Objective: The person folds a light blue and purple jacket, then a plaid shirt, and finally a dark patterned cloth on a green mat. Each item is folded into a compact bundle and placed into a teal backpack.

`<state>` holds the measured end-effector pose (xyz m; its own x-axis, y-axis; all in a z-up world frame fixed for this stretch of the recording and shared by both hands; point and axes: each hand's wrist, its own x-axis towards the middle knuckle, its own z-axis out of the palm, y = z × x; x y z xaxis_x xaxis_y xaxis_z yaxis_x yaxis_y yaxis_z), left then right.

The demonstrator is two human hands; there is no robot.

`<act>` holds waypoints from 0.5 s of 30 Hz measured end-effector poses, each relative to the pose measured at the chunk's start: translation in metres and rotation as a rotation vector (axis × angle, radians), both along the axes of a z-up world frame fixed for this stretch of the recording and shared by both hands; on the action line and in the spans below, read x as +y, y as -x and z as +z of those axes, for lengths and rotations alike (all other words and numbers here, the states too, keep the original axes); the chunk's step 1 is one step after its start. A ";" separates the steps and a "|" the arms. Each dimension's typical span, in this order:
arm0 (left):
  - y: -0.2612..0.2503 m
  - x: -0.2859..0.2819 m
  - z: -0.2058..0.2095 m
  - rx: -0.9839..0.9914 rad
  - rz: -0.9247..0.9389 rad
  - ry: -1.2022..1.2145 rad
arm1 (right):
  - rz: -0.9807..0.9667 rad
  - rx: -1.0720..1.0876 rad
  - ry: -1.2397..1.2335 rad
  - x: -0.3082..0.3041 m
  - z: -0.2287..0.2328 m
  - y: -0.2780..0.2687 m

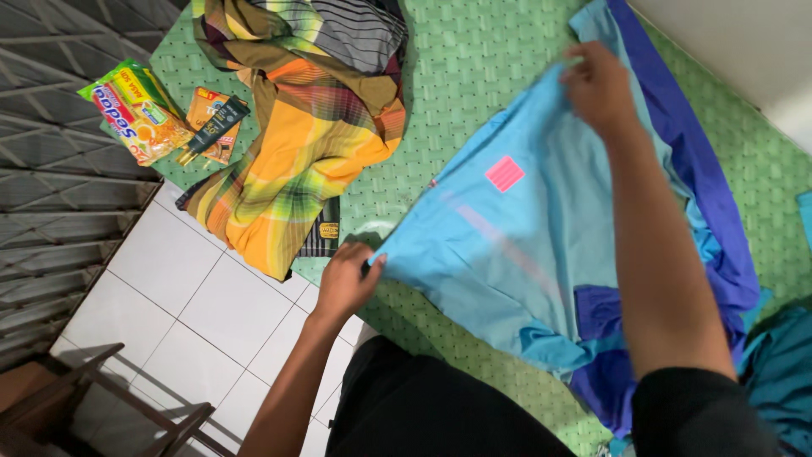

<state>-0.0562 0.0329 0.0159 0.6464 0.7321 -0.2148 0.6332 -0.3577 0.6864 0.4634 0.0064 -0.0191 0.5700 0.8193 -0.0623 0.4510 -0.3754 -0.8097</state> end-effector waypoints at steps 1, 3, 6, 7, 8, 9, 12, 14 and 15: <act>0.000 -0.003 0.002 0.008 0.045 0.006 | -0.007 -0.003 -0.038 -0.002 0.002 0.016; 0.001 -0.009 0.008 -0.066 0.034 -0.155 | 0.104 -0.286 -0.236 -0.012 0.008 0.050; -0.002 -0.011 0.019 -0.199 -0.270 -0.338 | 0.189 -0.432 -0.356 -0.058 0.019 0.115; -0.001 -0.010 0.022 -0.244 -0.421 -0.386 | 0.181 -0.392 -0.182 -0.082 0.023 0.141; -0.003 -0.009 0.021 -0.257 -0.523 -0.381 | 0.175 -0.349 -0.009 -0.107 0.029 0.167; -0.004 -0.007 0.020 -0.264 -0.627 -0.372 | 0.217 -0.339 -0.056 -0.131 0.036 0.192; -0.009 0.008 0.007 -0.237 -0.821 -0.373 | 0.252 -0.304 0.033 -0.192 0.057 0.259; -0.007 0.015 -0.004 -0.186 -0.890 -0.438 | 0.288 -0.331 0.052 -0.225 0.071 0.287; -0.006 0.020 -0.008 -0.150 -0.916 -0.502 | 0.304 -0.349 0.058 -0.238 0.075 0.297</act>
<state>-0.0499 0.0526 0.0076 0.9922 -0.0663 0.1059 -0.1017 -0.9209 0.3762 0.1667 -0.2318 0.0558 0.2995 0.9533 0.0395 0.7891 -0.2242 -0.5719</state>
